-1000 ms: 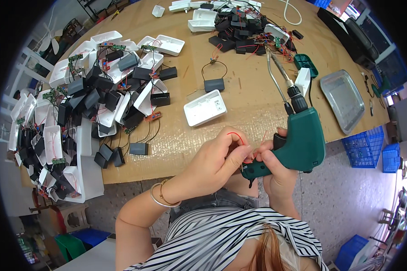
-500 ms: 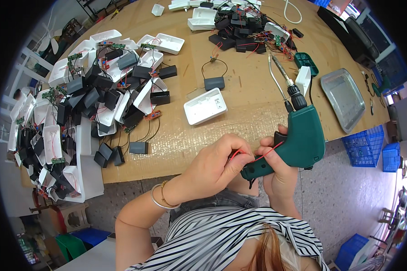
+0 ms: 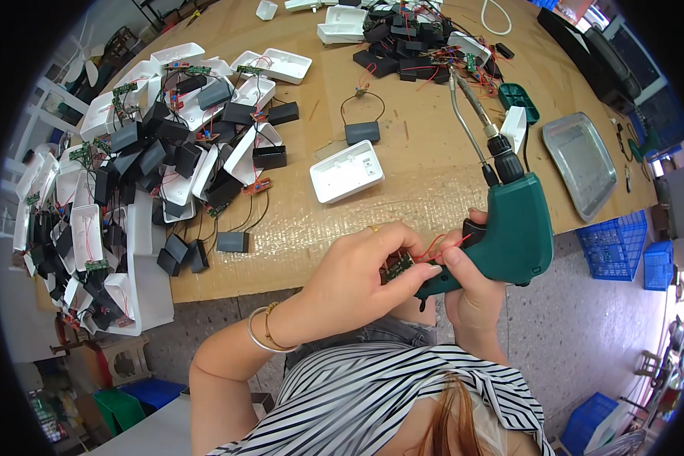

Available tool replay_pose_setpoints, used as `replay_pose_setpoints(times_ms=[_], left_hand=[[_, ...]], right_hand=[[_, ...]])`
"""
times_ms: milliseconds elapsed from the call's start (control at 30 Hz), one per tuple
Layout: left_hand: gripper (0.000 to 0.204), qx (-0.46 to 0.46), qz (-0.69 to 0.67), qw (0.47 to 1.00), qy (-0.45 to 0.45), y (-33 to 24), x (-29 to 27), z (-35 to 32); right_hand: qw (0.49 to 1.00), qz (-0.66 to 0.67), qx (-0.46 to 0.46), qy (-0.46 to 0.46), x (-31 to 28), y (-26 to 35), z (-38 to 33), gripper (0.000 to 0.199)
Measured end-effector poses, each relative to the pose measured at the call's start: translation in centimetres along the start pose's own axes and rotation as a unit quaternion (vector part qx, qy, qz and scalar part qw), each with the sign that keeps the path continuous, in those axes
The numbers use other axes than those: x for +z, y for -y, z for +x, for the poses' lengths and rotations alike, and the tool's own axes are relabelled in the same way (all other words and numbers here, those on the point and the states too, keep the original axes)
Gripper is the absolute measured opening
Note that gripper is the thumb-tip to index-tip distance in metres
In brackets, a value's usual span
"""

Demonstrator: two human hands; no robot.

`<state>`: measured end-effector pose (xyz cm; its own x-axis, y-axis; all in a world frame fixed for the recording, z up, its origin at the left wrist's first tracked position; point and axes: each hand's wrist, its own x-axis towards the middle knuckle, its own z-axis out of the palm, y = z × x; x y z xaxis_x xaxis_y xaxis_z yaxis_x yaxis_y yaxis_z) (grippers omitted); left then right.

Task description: Manually assembling electronic components into small plastic boxes using a soldering iron.

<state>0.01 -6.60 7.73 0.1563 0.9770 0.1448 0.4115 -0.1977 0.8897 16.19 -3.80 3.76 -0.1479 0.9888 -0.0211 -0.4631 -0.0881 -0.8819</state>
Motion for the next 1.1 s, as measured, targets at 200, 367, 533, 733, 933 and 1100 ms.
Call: replay_pose_setpoints(times_ms=[200, 367, 533, 733, 933, 1100], left_hand=[[0.012, 0.030, 0.028, 0.997, -0.065, 0.3, -0.6, 0.1], [0.010, 0.052, 0.112, 0.986, -0.115, 0.7, -2.0, 0.2], [0.011, 0.040, 0.293, 0.928, -0.225, 5.0, -3.1, 1.9], [0.008, 0.085, 0.387, 0.896, -0.198, 5.9, 0.5, 1.0], [0.009, 0.067, 0.358, 0.902, -0.233, 5.5, -0.8, 1.5], [0.014, 0.111, 0.312, 0.934, -0.131, 7.8, -0.6, 1.5]], right_hand=[[0.999, 0.014, -0.010, 0.044, 0.7, -0.4, 0.5, 0.046], [0.998, -0.025, -0.001, 0.054, 1.5, -0.7, 0.8, 0.046], [0.997, -0.070, 0.005, 0.029, 1.2, -0.9, 0.6, 0.046], [0.995, -0.095, -0.010, 0.002, 0.0, -1.0, 0.2, 0.047], [0.996, -0.085, -0.004, -0.025, -0.9, -0.4, -0.5, 0.047], [0.997, -0.073, -0.007, -0.021, -1.3, -0.4, -1.1, 0.048]])
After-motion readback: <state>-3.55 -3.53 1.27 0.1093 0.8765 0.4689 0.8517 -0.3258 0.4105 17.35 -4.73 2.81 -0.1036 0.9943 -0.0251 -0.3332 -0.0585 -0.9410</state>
